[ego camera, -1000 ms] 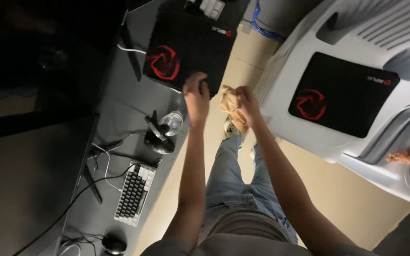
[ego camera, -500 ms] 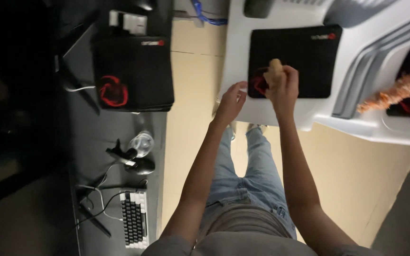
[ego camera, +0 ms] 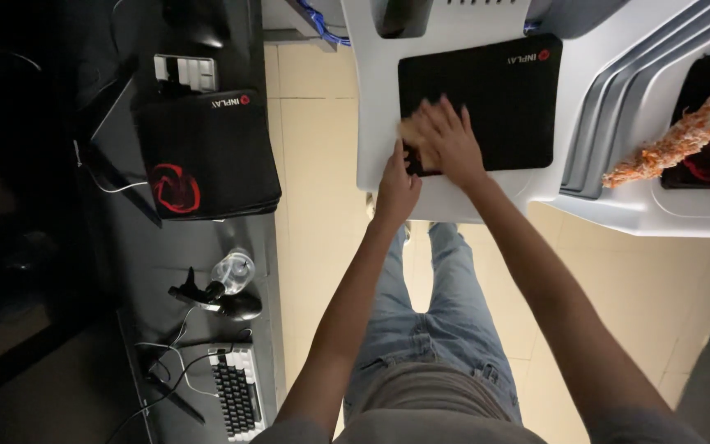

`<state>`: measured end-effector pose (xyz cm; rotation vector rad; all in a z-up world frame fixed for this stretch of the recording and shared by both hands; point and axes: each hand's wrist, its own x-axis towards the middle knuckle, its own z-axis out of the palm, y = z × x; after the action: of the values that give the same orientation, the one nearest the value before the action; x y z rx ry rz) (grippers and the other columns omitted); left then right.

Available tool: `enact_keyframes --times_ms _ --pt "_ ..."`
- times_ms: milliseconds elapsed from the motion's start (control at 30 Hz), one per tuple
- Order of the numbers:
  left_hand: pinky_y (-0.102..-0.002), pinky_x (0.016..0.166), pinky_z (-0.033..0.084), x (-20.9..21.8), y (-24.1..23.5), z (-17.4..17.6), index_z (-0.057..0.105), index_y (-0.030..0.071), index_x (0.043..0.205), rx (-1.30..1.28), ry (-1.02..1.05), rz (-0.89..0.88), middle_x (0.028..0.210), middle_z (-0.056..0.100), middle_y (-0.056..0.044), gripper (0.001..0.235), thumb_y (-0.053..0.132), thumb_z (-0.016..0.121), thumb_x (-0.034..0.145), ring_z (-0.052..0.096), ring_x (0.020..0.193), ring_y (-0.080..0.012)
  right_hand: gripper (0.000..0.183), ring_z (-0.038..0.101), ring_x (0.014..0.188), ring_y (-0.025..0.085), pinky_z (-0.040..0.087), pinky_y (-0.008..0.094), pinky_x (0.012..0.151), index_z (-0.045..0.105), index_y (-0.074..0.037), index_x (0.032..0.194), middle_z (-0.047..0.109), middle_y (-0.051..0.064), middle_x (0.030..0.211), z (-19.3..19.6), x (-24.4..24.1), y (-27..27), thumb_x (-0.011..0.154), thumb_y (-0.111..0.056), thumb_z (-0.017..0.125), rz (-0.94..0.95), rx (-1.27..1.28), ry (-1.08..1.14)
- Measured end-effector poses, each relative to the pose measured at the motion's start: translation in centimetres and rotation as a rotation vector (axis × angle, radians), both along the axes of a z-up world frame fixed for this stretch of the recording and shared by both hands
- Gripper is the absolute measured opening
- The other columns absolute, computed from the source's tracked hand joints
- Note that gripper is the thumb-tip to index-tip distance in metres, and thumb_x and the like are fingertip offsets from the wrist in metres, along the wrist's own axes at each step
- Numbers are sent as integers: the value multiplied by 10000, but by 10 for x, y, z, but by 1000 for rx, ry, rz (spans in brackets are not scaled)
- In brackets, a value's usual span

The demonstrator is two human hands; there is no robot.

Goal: The person cleans two black mousepads placed on white plastic chairs. They spray a cleaning solution onto a cloth and wipe the surface of the first mousepad, then repeat the process for the second mousepad.

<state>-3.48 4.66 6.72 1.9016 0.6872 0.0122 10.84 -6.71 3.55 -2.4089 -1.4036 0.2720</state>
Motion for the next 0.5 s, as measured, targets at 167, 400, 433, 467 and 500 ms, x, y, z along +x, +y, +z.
enact_keyframes --times_ms 167,400,433,467,500 --pt "-450 1014 504 9 1 14 148 -11 1603 76 117 -52 1382 528 -278 888 64 659 881 574 1222 -438 645 239 1596 393 238 607 1252 477 -176 1639 300 94 1749 -6 59 58 1021 -156 664 -32 64 -119" --pt "-439 1056 497 16 -5 9 165 6 1631 34 76 71 1401 554 -269 840 88 613 924 604 1226 -412 669 315 1515 436 285 623 1175 474 -47 1611 355 209 1661 8 23 67 972 -100 664 -186 69 -7" --pt "-439 1056 497 18 -3 2 165 6 1631 35 77 68 1401 554 -269 840 88 613 924 604 1226 -412 669 315 1515 436 285 623 1175 474 -47 1611 355 209 1661 14 12 59 972 -100 664 -189 69 -6" --pt "-440 1110 436 19 -7 -5 153 -4 1630 56 51 108 1472 482 -283 809 89 605 965 529 1301 -423 634 340 1534 406 296 600 1221 490 -71 1581 403 179 1622 19 -1 44 971 -113 658 -167 -36 64" --pt "-440 1165 375 19 -12 -12 142 -14 1629 76 24 148 1543 409 -294 780 90 598 1005 455 1376 -433 600 364 1553 375 306 578 1268 505 -94 1552 451 148 1583 25 -13 30 971 -127 652 -144 -140 135"
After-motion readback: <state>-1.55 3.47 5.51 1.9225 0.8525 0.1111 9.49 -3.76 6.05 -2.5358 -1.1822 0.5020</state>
